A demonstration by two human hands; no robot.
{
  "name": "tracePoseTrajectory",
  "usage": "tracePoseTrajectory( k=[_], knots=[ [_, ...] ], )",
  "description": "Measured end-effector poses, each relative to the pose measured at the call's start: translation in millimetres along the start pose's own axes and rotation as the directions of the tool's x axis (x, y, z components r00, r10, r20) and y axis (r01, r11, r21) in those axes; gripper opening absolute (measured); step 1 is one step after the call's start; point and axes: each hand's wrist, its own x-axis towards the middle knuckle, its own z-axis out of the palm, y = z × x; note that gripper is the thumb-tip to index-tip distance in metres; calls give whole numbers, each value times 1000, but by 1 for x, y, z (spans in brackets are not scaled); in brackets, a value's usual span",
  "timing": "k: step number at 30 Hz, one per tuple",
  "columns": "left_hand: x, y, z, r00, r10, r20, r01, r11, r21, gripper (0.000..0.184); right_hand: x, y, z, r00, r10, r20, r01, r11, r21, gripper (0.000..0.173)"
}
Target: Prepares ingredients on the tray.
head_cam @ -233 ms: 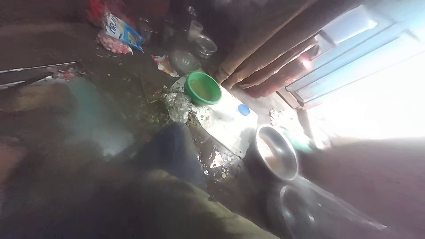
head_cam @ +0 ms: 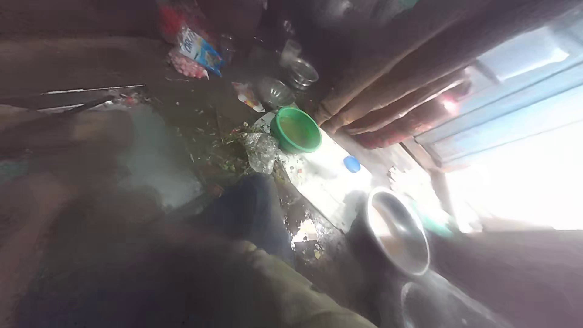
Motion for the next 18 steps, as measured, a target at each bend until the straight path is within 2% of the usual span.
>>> tracePoseTrajectory(
  k=[1,2,3,5,8,12,15,18],
  knots=[
    [1,21,-26,966,-130,223,153,984,-90,37,-2,-4,-9,998,29,48,-28,999,-18,29],
    [2,27,-34,949,-151,276,192,973,-130,38,2,-10,-34,952,79,296,-65,996,-58,36],
    [2,26,-34,960,-132,249,170,975,-141,36,14,-9,-32,925,90,370,-68,995,-72,38],
    [4,20,-29,983,-84,162,103,988,-113,32,50,11,12,958,39,284,-20,997,-69,33],
    [7,21,-28,991,-65,113,75,993,-86,32,84,29,42,959,-6,285,31,996,-86,37],
    [4,23,-35,989,-83,123,93,992,-83,30,66,15,26,956,-23,293,57,992,-109,35],
    [1,24,-37,988,-45,145,62,992,-114,30,47,1,0,908,61,414,-17,994,-110,37],
    [-1,28,-44,986,-51,159,69,992,-107,27,64,24,38,955,36,295,-2,994,-114,36]
  ],
)
